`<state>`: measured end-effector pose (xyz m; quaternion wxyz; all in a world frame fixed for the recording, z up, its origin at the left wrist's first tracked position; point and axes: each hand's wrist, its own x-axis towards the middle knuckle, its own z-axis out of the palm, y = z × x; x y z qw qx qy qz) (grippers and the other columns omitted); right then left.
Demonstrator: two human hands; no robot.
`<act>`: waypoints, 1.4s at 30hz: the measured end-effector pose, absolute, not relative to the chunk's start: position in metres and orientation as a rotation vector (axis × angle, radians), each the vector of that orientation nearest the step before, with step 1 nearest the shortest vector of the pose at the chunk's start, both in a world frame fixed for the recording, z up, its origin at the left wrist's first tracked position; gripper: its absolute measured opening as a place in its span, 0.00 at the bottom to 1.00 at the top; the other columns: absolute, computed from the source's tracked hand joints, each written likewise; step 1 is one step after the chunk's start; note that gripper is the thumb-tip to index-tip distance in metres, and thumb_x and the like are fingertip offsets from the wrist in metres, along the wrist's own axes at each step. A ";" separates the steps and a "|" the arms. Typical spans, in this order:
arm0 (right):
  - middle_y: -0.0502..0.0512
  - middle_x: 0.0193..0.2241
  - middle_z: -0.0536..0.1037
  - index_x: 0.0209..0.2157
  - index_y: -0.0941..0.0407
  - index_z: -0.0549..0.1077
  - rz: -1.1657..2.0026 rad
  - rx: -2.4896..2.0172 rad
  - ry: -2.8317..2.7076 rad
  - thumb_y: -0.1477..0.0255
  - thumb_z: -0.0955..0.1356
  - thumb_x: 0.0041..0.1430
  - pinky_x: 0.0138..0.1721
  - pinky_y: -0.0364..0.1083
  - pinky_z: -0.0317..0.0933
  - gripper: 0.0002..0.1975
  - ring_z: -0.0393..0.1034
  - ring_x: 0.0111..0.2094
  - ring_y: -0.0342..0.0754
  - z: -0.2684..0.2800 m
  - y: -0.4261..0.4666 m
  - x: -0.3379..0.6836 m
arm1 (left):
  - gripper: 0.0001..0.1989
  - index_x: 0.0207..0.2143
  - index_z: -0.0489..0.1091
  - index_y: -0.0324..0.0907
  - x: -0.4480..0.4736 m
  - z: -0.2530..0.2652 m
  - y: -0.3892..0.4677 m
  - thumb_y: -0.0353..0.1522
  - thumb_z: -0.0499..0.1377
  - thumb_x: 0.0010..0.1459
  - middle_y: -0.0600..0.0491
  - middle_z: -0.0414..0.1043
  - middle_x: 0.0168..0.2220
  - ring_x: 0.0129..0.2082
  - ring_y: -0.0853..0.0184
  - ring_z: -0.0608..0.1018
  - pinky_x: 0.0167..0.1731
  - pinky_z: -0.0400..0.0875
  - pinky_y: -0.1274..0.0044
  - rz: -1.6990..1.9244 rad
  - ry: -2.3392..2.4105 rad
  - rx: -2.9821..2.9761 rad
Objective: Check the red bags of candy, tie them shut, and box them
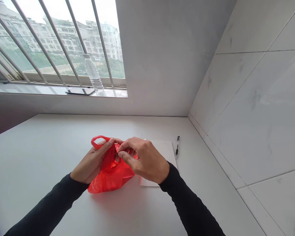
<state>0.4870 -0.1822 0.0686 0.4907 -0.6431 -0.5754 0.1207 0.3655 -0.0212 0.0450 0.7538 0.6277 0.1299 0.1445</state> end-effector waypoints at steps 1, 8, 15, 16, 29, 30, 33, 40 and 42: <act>0.47 0.36 0.79 0.38 0.53 0.77 0.327 -1.556 -1.426 0.75 0.68 0.65 0.41 0.44 0.66 0.04 0.71 0.34 0.42 0.069 -0.183 0.487 | 0.13 0.38 0.72 0.42 0.366 0.046 -0.020 0.42 0.58 0.66 0.53 0.71 0.29 0.28 0.71 0.74 0.32 0.72 0.78 0.314 0.285 1.362; 0.54 0.54 0.74 0.54 0.51 0.71 0.262 -1.542 -1.309 0.63 0.64 0.71 0.56 0.51 0.61 0.15 0.67 0.56 0.50 0.058 -0.170 0.494 | 0.09 0.37 0.68 0.43 0.357 0.051 -0.008 0.33 0.66 0.59 0.56 0.70 0.29 0.29 0.68 0.77 0.32 0.73 0.75 0.192 0.115 1.537; 0.47 0.25 0.68 0.57 0.53 0.70 0.567 -1.569 -1.308 0.57 0.57 0.73 0.31 0.45 0.61 0.23 0.63 0.26 0.43 0.037 -0.155 0.503 | 0.07 0.43 0.71 0.44 0.355 0.051 0.000 0.29 0.61 0.62 0.51 0.73 0.39 0.35 0.67 0.77 0.35 0.74 0.75 0.402 0.051 1.965; 0.46 0.23 0.64 0.57 0.54 0.70 0.591 -1.563 -1.303 0.58 0.56 0.73 0.28 0.44 0.57 0.22 0.59 0.24 0.43 0.035 -0.153 0.503 | 0.09 0.44 0.72 0.45 0.355 0.048 0.001 0.27 0.60 0.61 0.51 0.73 0.39 0.36 0.67 0.78 0.36 0.74 0.75 0.469 0.059 2.040; 0.50 0.34 0.71 0.37 0.57 0.70 0.733 -1.441 -1.218 0.59 0.65 0.67 0.38 0.44 0.63 0.14 0.66 0.35 0.43 0.021 -0.146 0.516 | 0.18 0.55 0.73 0.54 0.359 0.033 0.001 0.28 0.58 0.65 0.51 0.68 0.49 0.44 0.67 0.76 0.42 0.72 0.75 0.724 -0.019 2.295; 0.51 0.36 0.72 0.37 0.57 0.70 0.680 -1.471 -1.203 0.59 0.65 0.67 0.41 0.45 0.64 0.15 0.66 0.38 0.44 0.022 -0.145 0.516 | 0.17 0.55 0.73 0.53 0.359 0.035 -0.001 0.31 0.57 0.67 0.50 0.69 0.49 0.46 0.66 0.75 0.45 0.72 0.74 0.689 0.008 2.274; 0.51 0.35 0.72 0.36 0.57 0.70 0.617 -1.506 -1.158 0.56 0.63 0.68 0.43 0.46 0.63 0.18 0.67 0.38 0.45 0.024 -0.145 0.513 | 0.18 0.56 0.73 0.50 0.360 0.036 -0.004 0.38 0.49 0.71 0.49 0.70 0.53 0.52 0.64 0.73 0.53 0.67 0.71 0.623 0.117 2.168; 0.47 0.26 0.66 0.25 0.56 0.67 0.661 -1.521 -1.150 0.56 0.65 0.64 0.41 0.46 0.62 0.21 0.62 0.31 0.43 0.026 -0.151 0.525 | 0.24 0.46 0.78 0.47 0.358 0.031 0.030 0.44 0.44 0.71 0.49 0.74 0.51 0.55 0.58 0.72 0.56 0.62 0.68 0.664 0.409 2.293; 0.47 0.25 0.65 0.23 0.57 0.66 0.673 -1.570 -1.090 0.57 0.66 0.62 0.43 0.47 0.63 0.20 0.62 0.31 0.43 0.023 -0.154 0.539 | 0.22 0.35 0.79 0.47 0.351 0.031 0.051 0.44 0.48 0.68 0.49 0.78 0.39 0.48 0.56 0.74 0.51 0.64 0.68 0.663 0.586 2.372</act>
